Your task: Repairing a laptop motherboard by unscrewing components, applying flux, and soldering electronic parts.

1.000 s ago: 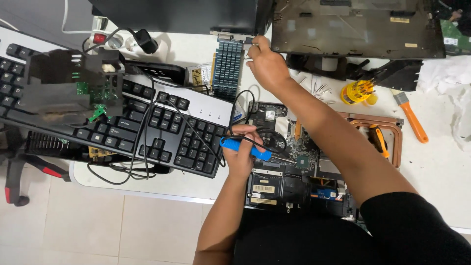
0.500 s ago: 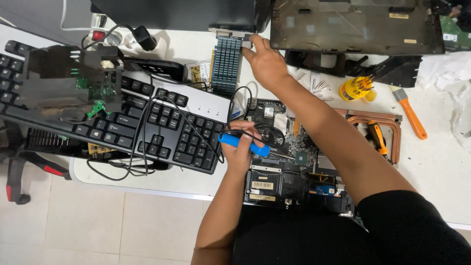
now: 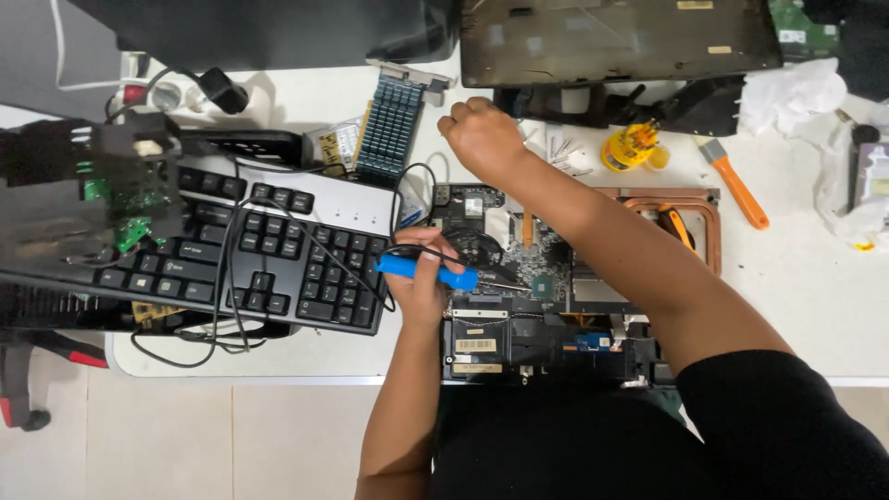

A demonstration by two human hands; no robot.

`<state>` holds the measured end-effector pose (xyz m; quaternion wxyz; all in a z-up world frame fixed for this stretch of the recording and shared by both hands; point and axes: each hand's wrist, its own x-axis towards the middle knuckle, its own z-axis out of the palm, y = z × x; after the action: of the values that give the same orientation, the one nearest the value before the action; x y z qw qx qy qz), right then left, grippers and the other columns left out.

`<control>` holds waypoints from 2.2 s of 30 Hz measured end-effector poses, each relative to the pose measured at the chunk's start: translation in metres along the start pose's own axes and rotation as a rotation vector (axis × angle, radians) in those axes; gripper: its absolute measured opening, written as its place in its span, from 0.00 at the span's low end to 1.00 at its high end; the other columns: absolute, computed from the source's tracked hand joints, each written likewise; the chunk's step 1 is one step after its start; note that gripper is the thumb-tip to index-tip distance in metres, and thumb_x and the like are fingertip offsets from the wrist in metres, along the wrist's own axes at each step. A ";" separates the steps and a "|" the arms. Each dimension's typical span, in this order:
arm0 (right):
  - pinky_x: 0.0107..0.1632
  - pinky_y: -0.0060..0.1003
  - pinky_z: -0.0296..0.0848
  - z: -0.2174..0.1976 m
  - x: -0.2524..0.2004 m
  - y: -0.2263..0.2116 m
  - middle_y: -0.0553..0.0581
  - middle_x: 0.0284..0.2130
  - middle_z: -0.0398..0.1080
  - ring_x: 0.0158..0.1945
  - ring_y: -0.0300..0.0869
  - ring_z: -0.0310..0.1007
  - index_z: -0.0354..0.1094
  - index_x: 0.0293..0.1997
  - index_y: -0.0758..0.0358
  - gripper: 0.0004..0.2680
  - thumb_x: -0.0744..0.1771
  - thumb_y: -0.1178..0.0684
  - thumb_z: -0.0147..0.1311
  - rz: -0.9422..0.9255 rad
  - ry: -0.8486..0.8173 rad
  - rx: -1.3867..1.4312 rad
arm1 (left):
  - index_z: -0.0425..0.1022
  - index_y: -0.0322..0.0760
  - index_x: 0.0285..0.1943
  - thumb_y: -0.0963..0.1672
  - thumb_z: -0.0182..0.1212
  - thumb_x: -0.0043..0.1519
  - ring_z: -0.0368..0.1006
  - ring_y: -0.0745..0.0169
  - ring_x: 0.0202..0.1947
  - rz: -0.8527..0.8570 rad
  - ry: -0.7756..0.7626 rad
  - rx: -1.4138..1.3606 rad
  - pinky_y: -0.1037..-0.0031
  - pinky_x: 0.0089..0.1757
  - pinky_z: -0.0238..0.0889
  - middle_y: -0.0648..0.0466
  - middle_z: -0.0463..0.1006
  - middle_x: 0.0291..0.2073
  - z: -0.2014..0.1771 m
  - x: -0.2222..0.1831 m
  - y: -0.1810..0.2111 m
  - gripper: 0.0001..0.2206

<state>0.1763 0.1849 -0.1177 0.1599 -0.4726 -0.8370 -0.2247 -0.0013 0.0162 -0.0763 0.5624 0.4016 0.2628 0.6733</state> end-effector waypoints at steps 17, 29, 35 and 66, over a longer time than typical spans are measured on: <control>0.39 0.43 0.79 -0.129 -0.032 0.032 0.61 0.35 0.73 0.35 0.54 0.78 0.77 0.43 0.62 0.05 0.67 0.60 0.54 0.179 -0.140 0.612 | 0.67 0.24 0.46 0.41 0.58 0.64 0.73 0.57 0.14 0.124 -0.029 0.034 0.72 0.29 0.69 0.42 0.73 0.20 -0.008 0.000 -0.008 0.09; 0.56 0.34 0.80 -0.180 -0.136 0.159 0.68 0.46 0.75 0.50 0.49 0.77 0.75 0.49 0.72 0.05 0.71 0.72 0.57 0.552 -0.038 1.035 | 0.71 0.34 0.49 0.44 0.61 0.66 0.71 0.61 0.20 -0.010 -0.028 0.035 0.77 0.27 0.65 0.47 0.74 0.26 0.001 -0.001 0.008 0.09; 0.50 0.37 0.78 -0.169 -0.145 0.165 0.65 0.43 0.78 0.49 0.49 0.79 0.79 0.46 0.71 0.05 0.69 0.71 0.60 0.340 0.020 0.853 | 0.70 0.35 0.50 0.43 0.61 0.65 0.73 0.61 0.22 -0.003 -0.040 0.097 0.77 0.29 0.68 0.50 0.75 0.27 0.005 0.004 0.006 0.09; 0.37 0.35 0.76 -0.018 -0.031 0.014 0.50 0.29 0.69 0.37 0.44 0.74 0.71 0.34 0.56 0.01 0.64 0.57 0.57 0.005 0.035 0.243 | 0.74 0.25 0.54 0.44 0.62 0.64 0.78 0.58 0.27 0.019 -0.243 0.305 0.72 0.32 0.73 0.43 0.78 0.34 -0.006 0.019 -0.019 0.15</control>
<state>0.2052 0.1595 -0.1138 0.2309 -0.4480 -0.8539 -0.1294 0.0035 0.0392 -0.0907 0.5163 0.5631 0.2883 0.5772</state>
